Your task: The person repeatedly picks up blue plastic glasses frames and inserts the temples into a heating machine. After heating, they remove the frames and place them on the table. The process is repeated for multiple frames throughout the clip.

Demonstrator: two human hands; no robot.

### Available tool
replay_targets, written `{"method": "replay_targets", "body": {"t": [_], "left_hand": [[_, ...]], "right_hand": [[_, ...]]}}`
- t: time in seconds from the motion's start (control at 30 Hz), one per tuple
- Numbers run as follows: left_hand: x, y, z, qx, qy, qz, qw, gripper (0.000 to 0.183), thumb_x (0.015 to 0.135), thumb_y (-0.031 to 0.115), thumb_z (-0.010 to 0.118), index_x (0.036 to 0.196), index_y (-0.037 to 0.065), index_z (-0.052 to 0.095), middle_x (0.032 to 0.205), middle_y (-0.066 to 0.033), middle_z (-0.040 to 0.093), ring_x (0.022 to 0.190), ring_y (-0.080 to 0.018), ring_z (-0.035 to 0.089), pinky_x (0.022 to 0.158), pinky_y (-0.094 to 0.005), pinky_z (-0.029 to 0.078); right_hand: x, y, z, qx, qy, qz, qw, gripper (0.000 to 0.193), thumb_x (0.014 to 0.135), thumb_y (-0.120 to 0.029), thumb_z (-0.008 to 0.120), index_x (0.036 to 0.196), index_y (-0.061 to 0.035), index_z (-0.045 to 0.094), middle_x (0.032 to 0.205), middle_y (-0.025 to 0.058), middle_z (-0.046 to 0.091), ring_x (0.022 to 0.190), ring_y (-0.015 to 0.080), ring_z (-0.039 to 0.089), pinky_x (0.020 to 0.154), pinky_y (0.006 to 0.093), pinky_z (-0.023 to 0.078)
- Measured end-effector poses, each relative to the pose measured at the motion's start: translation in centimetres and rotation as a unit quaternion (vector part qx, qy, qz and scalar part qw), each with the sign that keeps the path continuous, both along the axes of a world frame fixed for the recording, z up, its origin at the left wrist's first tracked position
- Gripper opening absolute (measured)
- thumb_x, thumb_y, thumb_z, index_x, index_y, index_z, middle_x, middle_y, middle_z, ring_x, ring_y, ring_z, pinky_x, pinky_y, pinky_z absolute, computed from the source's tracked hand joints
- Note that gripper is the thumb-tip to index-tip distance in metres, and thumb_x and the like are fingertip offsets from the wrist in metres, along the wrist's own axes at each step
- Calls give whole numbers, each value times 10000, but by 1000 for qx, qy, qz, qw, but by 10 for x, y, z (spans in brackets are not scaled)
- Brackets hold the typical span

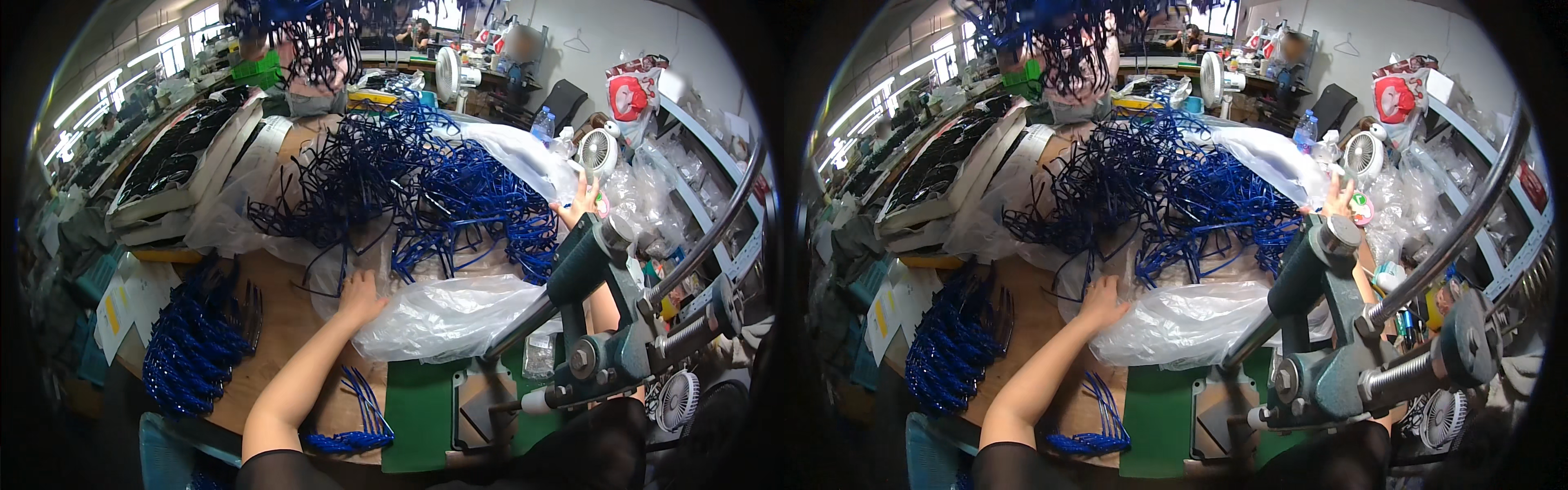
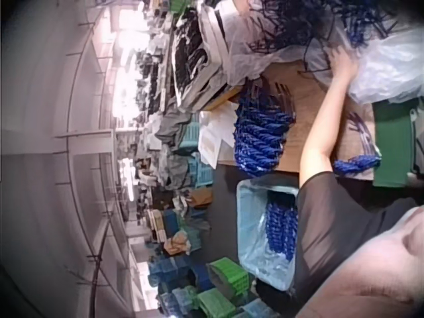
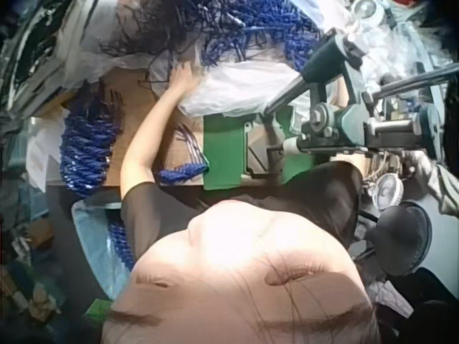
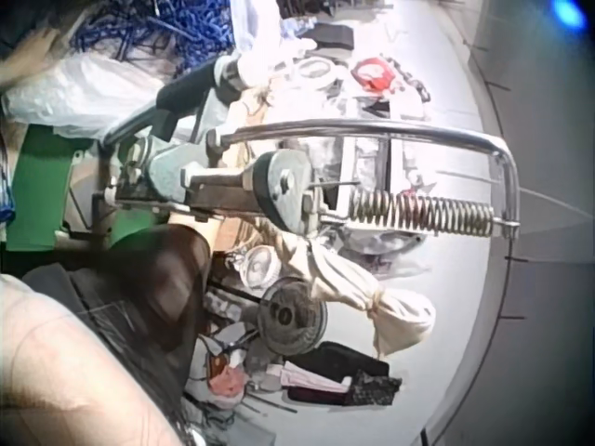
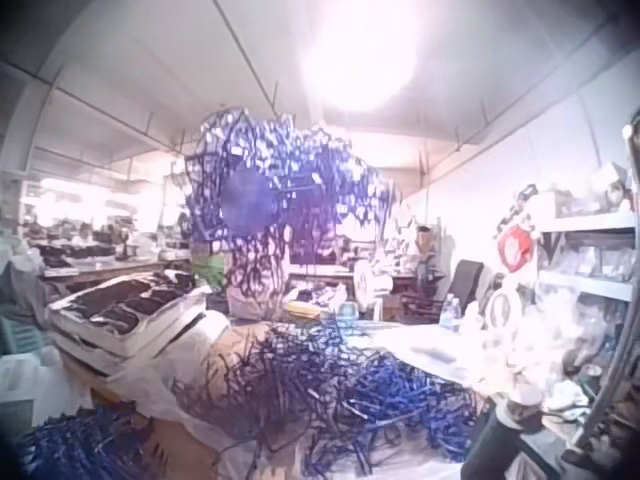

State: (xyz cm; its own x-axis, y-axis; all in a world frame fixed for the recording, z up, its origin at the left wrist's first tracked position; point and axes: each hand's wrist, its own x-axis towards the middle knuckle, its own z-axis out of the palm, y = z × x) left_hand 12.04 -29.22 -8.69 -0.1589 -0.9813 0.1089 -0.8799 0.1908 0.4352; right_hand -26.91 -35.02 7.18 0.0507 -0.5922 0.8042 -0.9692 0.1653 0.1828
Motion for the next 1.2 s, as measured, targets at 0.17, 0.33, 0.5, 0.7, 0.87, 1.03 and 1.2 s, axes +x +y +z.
{"method": "replay_targets", "body": {"t": [0.17,0.33,0.5,0.7,0.87,1.03,1.2], "left_hand": [[14,7,4,-77,39,-21,996,565,718,247,656,1159,-9,414,1172,-234,434,1092,-398,415,921,-421,358],[60,81,53,-142,173,-94,970,430,752,220,626,1099,10,482,1122,-185,496,1057,-337,466,901,-377,375],[132,167,52,-236,-26,66,969,413,740,224,636,1079,25,507,1135,-179,489,1075,-347,447,909,-390,375],[174,168,31,-205,-300,121,924,470,735,365,610,1077,58,510,1155,-138,476,1161,-317,371,970,-515,257],[211,138,4,-138,-352,186,907,389,748,404,560,909,52,596,937,-117,587,1038,-301,472,975,-574,206],[242,137,-7,-260,-347,189,881,230,704,283,582,757,61,612,779,-102,581,941,-290,517,987,-552,212],[275,142,-5,-239,-366,189,879,234,721,282,570,778,59,608,842,-114,579,1001,-300,493,1002,-546,191]], "right_hand": [[-16,18,-4,50,-30,55,997,825,597,-324,749,1274,-115,327,1316,135,261,1169,353,312,916,428,327],[-43,68,-46,163,-110,151,969,799,605,-310,742,1262,-107,336,1302,133,275,1158,346,321,913,422,330],[-68,141,-55,206,-176,148,951,773,613,-297,735,1251,-99,345,1287,131,289,1147,339,331,911,416,332],[-69,141,-64,212,-196,149,946,742,623,-280,726,1237,-90,355,1270,129,305,1134,330,342,907,408,335],[-68,136,-71,211,-197,143,947,717,631,-266,719,1225,-82,364,1255,127,319,1123,323,351,905,402,338],[-63,128,-69,208,-197,149,946,691,639,-253,712,1213,-74,373,1241,124,333,1112,315,360,902,396,340],[-57,130,-73,207,-203,159,944,665,647,-239,705,1202,-66,381,1226,122,346,1101,308,369,899,390,343]]}}
